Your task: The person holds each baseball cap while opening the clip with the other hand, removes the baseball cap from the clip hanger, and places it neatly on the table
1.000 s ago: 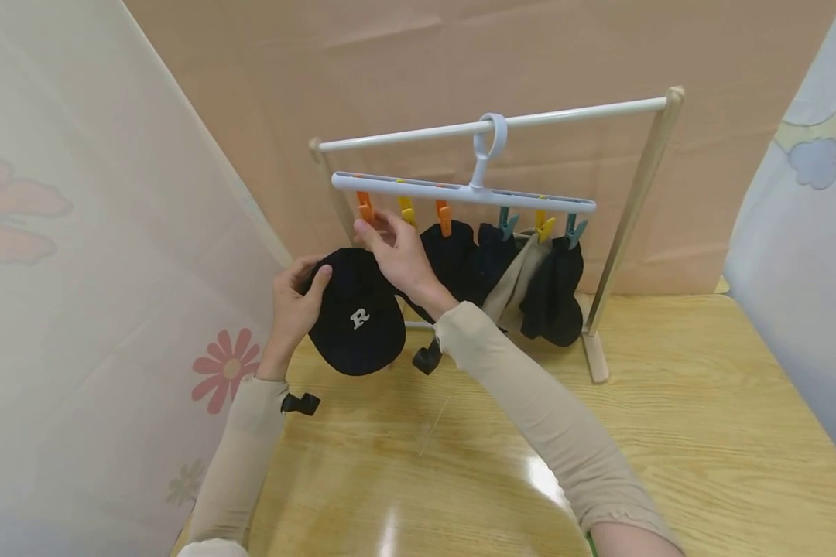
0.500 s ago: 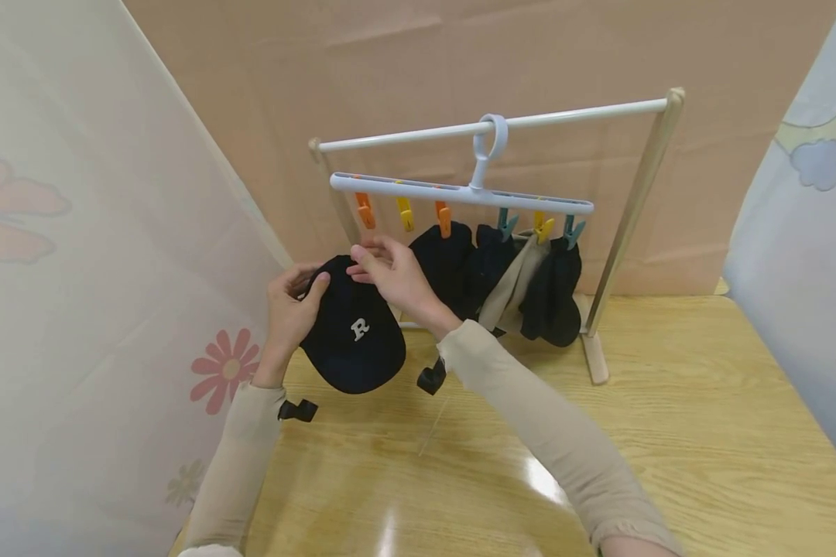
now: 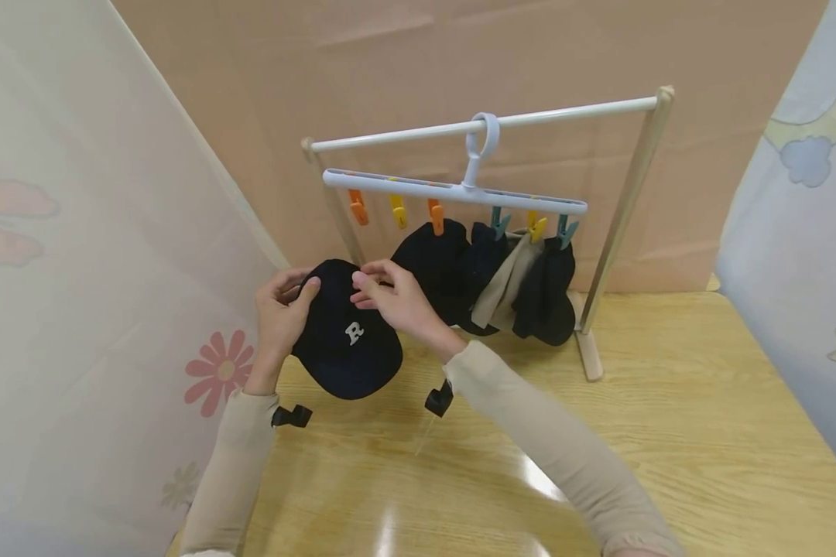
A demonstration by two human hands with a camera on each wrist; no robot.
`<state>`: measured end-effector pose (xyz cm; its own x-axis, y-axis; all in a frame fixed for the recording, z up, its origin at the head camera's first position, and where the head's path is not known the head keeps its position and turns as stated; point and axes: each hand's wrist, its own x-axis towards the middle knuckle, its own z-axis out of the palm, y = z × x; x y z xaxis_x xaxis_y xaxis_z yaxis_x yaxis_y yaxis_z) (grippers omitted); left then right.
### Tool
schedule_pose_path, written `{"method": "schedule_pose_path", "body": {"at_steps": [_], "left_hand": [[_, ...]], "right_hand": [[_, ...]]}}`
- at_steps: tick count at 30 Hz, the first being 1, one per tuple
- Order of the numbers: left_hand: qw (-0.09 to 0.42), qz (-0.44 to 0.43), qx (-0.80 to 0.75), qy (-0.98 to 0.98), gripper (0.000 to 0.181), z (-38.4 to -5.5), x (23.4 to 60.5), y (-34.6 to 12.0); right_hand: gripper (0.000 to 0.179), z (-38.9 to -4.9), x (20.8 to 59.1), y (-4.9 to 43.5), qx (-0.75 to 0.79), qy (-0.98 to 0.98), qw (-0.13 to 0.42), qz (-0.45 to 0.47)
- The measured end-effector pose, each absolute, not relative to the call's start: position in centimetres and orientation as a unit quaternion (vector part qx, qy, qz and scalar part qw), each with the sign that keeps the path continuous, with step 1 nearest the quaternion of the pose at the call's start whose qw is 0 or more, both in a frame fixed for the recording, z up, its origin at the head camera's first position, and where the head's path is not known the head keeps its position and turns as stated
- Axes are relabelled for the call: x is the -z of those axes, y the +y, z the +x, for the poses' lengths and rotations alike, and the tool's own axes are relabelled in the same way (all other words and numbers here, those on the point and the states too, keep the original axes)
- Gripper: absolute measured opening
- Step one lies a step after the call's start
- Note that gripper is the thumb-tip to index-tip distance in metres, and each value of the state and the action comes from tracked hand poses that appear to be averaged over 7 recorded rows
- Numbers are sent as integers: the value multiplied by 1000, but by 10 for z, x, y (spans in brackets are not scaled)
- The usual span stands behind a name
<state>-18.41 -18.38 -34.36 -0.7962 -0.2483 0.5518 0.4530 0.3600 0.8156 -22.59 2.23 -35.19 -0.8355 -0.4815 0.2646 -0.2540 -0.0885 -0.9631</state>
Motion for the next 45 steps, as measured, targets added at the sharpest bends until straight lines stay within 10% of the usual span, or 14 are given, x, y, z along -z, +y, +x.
{"method": "schedule_pose_path", "body": {"at_steps": [19,32,45], "left_hand": [[356,-15,557,-750,17,-157,346,-172],[371,8,563,-739,18,-142,346,-160],[386,32,559,-733,18,-138,354,-148]], "right_hand": [[38,-205,409,47,669,689,125,-250],[34,-194,454,60,582,785,57,-203],[71,-190,490,58,660,712,216,-106]]}}
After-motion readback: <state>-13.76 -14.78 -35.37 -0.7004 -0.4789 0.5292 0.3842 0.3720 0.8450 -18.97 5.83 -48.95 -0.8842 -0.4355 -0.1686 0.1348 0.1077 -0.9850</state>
